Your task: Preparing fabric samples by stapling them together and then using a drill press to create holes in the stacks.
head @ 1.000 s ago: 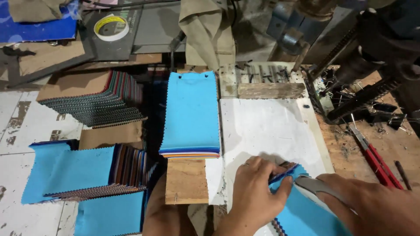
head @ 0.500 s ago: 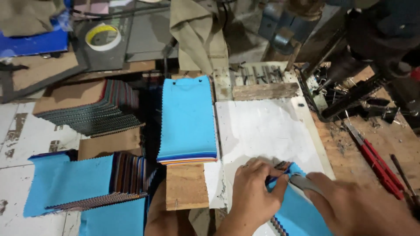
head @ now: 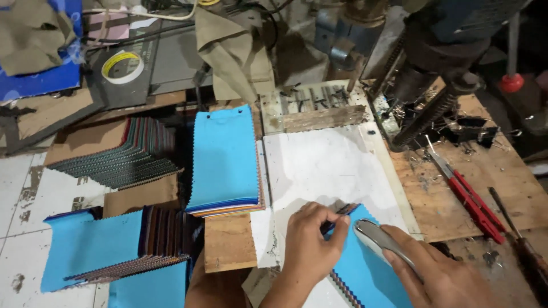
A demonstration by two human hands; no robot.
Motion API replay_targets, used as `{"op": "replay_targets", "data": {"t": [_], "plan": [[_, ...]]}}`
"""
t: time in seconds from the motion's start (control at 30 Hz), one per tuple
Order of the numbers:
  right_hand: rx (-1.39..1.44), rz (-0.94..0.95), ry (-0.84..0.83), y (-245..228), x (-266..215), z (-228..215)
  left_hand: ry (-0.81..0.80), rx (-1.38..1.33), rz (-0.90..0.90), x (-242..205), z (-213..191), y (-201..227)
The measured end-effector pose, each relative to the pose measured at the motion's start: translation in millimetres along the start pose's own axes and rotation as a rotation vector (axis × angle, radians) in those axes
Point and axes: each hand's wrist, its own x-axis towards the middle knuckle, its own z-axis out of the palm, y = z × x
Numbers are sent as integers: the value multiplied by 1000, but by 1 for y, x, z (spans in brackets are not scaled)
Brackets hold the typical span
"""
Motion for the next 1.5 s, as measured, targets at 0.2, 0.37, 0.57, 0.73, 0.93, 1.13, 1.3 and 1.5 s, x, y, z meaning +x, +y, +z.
{"op": "replay_targets", "data": {"t": [0.2, 0.37, 0.57, 0.73, 0.93, 1.13, 1.3, 1.5], "plan": [[-12, -180, 279, 18, 5, 29, 14, -7, -22, 0, -2, 4], [-209, -422, 355, 29, 21, 21, 32, -21, 11, -2, -2, 0], [-235, -585, 328, 26, 26, -1, 51, -50, 13, -3, -3, -1], [206, -68, -75, -20, -5, -49, 3, -56, -54, -2, -2, -4], [127, -78, -185, -24, -1, -43, 31, -39, 40, -1, -5, 3], [-73, -116, -179, -12, 7, -21, 33, -5, 57, -5, -5, 3], [198, -203, 151, 23, 23, 44, -17, 0, 12, 2, -6, 3], [340, -322, 292, 31, 24, 53, 74, 58, 115, 6, -4, 8]]}}
